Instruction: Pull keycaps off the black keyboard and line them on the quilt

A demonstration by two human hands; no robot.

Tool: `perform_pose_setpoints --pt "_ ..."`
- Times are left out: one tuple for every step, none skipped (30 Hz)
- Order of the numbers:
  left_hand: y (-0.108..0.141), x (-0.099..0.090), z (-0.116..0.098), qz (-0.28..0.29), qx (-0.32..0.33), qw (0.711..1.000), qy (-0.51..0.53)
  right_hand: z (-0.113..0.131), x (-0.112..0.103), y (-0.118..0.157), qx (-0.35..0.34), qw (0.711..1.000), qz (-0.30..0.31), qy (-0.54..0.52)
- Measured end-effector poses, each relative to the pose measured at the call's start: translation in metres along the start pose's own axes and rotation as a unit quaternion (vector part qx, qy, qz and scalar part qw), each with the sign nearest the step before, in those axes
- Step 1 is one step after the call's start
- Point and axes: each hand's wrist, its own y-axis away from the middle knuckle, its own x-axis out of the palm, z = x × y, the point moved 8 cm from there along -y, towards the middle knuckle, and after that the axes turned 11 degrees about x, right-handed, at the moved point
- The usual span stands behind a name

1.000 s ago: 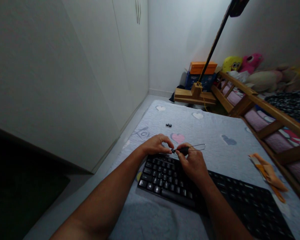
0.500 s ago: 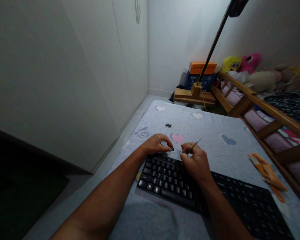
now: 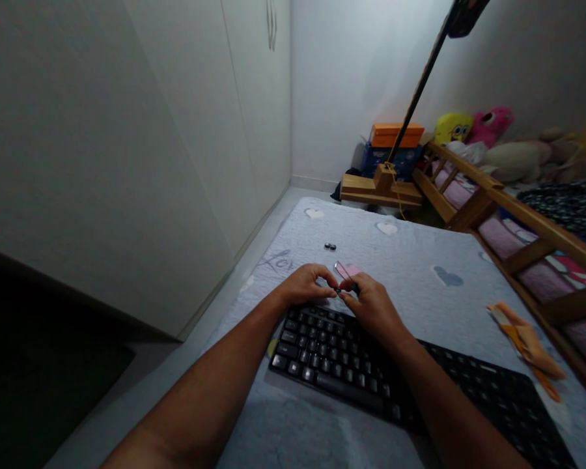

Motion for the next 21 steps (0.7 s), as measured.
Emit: perform_pose_setpoints --pt "0.000 0.000 0.001 -0.003 0.000 1.000 0.000 0.001 0.001 -0.001 -0.001 1.000 0.003 0.008" --pt "0.000 0.000 0.002 -0.005 0.000 1.000 0.001 0.002 0.003 -0.002 -0.002 1.000 0.004 0.014" --pt "0.000 0.000 0.003 -0.006 0.000 1.000 0.001 0.003 0.004 -0.003 -0.004 1.000 0.005 0.021" --pt "0.000 0.000 0.004 -0.008 0.000 1.000 0.002 0.003 0.005 -0.004 -0.007 1.000 0.005 0.027" --pt "0.000 0.000 0.006 -0.008 0.001 1.000 0.002 0.003 0.005 -0.004 -0.010 0.999 0.005 0.034" --pt "0.000 0.000 0.008 -0.008 0.002 1.000 0.003 0.003 0.006 -0.005 -0.012 0.999 0.006 0.039" --pt "0.000 0.001 0.010 -0.006 0.004 1.000 0.005 0.003 0.006 -0.006 -0.015 0.999 0.009 0.045" --pt "0.000 0.001 0.012 -0.005 0.006 1.000 0.008 0.002 0.006 -0.008 -0.017 0.999 0.011 0.049" --pt "0.000 0.001 0.013 -0.005 0.008 1.000 0.009 0.001 0.004 -0.010 -0.021 0.998 0.013 0.052" --pt "-0.001 -0.001 0.014 -0.010 0.011 1.000 0.005 0.000 0.002 -0.014 -0.023 0.998 0.014 0.053" --pt "-0.001 -0.003 0.014 -0.020 0.017 1.000 -0.003 -0.001 -0.002 -0.019 -0.024 0.998 0.011 0.052" --pt "-0.001 -0.007 0.014 -0.036 0.022 0.999 -0.016 -0.003 -0.006 -0.024 -0.023 0.999 0.006 0.049" --pt "-0.001 -0.011 0.013 -0.057 0.027 0.998 -0.029 -0.006 -0.011 -0.032 -0.014 0.999 -0.002 0.043" --pt "0.000 -0.016 0.013 -0.079 0.029 0.996 -0.043 -0.009 -0.015 -0.040 -0.001 0.999 -0.007 0.038" --pt "0.000 -0.021 0.013 -0.102 0.028 0.993 -0.057 -0.012 -0.018 -0.048 0.012 0.999 -0.009 0.038" --pt "0.001 -0.026 0.014 -0.125 0.023 0.989 -0.070 -0.016 -0.020 -0.057 0.025 0.999 -0.011 0.040" --pt "0.003 -0.030 0.016 -0.147 0.015 0.985 -0.083 -0.019 -0.021 -0.066 0.035 0.998 -0.014 0.041" --pt "0.004 -0.034 0.019 -0.168 0.006 0.981 -0.095 -0.021 -0.021 -0.074 0.044 0.998 -0.015 0.042" --pt "0.006 -0.038 0.022 -0.185 -0.004 0.977 -0.106 -0.024 -0.019 -0.082 0.055 0.997 -0.013 0.045" --pt "0.007 -0.040 0.025 -0.197 -0.015 0.974 -0.114 -0.026 -0.015 -0.089 0.063 0.997 -0.010 0.048" --pt "0.008 -0.042 0.029 -0.207 -0.027 0.971 -0.117 -0.028 -0.012 -0.095 0.069 0.996 -0.009 0.051"
